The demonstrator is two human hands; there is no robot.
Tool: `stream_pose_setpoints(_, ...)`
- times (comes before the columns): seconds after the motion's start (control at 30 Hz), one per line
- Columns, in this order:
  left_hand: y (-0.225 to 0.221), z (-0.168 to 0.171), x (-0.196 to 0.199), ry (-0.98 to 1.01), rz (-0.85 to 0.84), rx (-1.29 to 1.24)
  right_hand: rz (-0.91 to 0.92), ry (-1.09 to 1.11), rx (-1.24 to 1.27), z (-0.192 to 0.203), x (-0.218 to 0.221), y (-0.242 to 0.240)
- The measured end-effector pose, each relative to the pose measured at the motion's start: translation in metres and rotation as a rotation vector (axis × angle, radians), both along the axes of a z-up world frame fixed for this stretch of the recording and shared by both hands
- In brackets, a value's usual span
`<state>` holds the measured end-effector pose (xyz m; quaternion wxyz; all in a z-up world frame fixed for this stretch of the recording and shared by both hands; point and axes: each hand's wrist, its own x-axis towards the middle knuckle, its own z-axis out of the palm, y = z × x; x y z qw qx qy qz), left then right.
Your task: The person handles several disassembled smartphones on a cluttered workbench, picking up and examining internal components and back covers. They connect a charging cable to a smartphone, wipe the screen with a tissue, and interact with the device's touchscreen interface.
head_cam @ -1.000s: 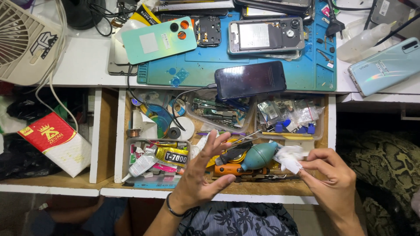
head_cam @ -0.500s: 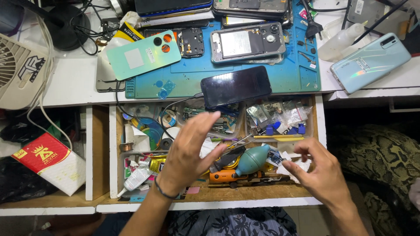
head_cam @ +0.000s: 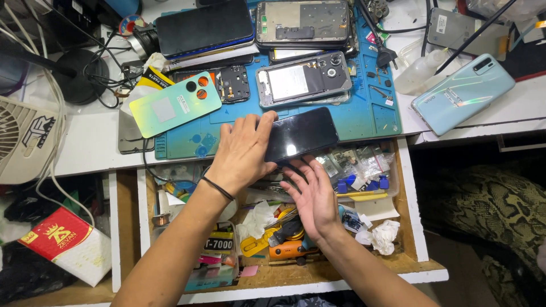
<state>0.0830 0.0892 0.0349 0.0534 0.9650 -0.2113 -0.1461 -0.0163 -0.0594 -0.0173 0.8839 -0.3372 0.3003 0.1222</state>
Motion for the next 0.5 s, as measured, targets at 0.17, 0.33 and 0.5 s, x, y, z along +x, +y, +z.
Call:
stream_pose_setpoints(0.17, -0.001, -0.009, 0.003, -0.021, -0.043, -0.029, -0.030, -0.061, 0.015, -0.009, 0.011, 0.000)
stream_pose_setpoints(0.33, -0.007, 0.003, -0.023, -0.130, -0.016, -0.172, -0.041, -0.227, -0.121, -0.027, 0.003, -0.006)
stream_pose_setpoints(0.5, -0.021, 0.024, -0.067, -0.191, 0.152, -0.449, -0.065, -0.474, -0.218, -0.002, 0.003, -0.007)
